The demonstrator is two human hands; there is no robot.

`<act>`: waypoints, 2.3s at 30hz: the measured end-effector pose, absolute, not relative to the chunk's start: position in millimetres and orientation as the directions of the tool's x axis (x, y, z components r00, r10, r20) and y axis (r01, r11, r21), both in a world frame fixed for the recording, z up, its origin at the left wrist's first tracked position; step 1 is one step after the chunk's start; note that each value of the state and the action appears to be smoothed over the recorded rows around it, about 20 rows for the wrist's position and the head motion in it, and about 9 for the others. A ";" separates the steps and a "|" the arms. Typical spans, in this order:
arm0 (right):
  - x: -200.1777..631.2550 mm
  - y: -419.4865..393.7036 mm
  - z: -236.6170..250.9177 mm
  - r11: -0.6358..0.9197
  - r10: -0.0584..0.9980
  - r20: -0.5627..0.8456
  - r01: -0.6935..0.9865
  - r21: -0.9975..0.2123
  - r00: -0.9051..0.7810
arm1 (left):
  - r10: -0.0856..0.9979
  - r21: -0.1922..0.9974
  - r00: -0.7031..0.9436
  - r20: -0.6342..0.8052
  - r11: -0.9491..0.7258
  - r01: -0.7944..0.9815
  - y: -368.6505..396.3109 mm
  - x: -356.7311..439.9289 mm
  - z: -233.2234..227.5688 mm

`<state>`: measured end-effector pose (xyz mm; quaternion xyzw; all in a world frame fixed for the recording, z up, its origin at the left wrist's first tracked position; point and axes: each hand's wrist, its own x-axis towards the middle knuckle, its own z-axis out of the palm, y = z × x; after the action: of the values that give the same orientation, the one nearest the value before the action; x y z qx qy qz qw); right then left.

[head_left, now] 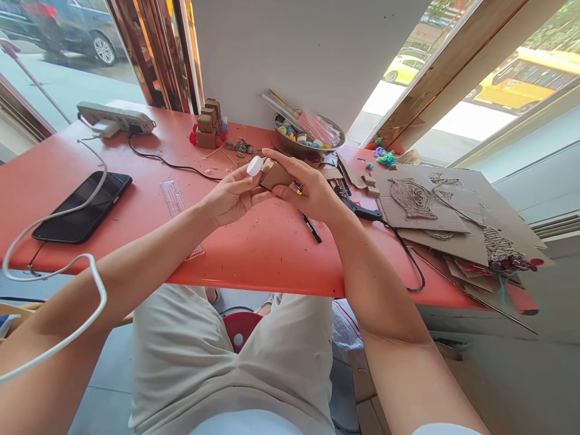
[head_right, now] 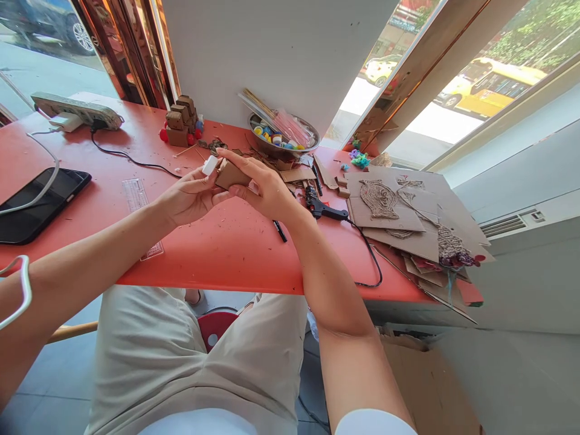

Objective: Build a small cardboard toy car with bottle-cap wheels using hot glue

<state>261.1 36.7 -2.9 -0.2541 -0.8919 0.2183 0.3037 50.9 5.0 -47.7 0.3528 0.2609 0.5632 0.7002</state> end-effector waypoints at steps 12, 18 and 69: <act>260.9 48.0 -16.5 0.690 0.604 0.393 0.209 -0.693 -0.693 | 0.979 0.804 0.203 -0.027 0.142 -0.577 7.3 51.8 -50.6; 259.2 43.9 -16.7 0.657 0.632 0.378 0.208 -0.725 -0.676 | 0.980 0.806 0.197 -0.015 0.128 -0.578 3.1 55.0 -45.7; 245.1 45.2 -25.0 0.496 0.775 0.356 0.153 -0.855 -0.522 | 0.984 0.971 -0.010 0.178 -0.177 -0.159 4.0 54.3 -44.8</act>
<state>245.1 45.2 -25.0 -0.2998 -0.7737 0.4028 0.3864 54.3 4.0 -44.8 0.5022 0.4109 0.5799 0.4926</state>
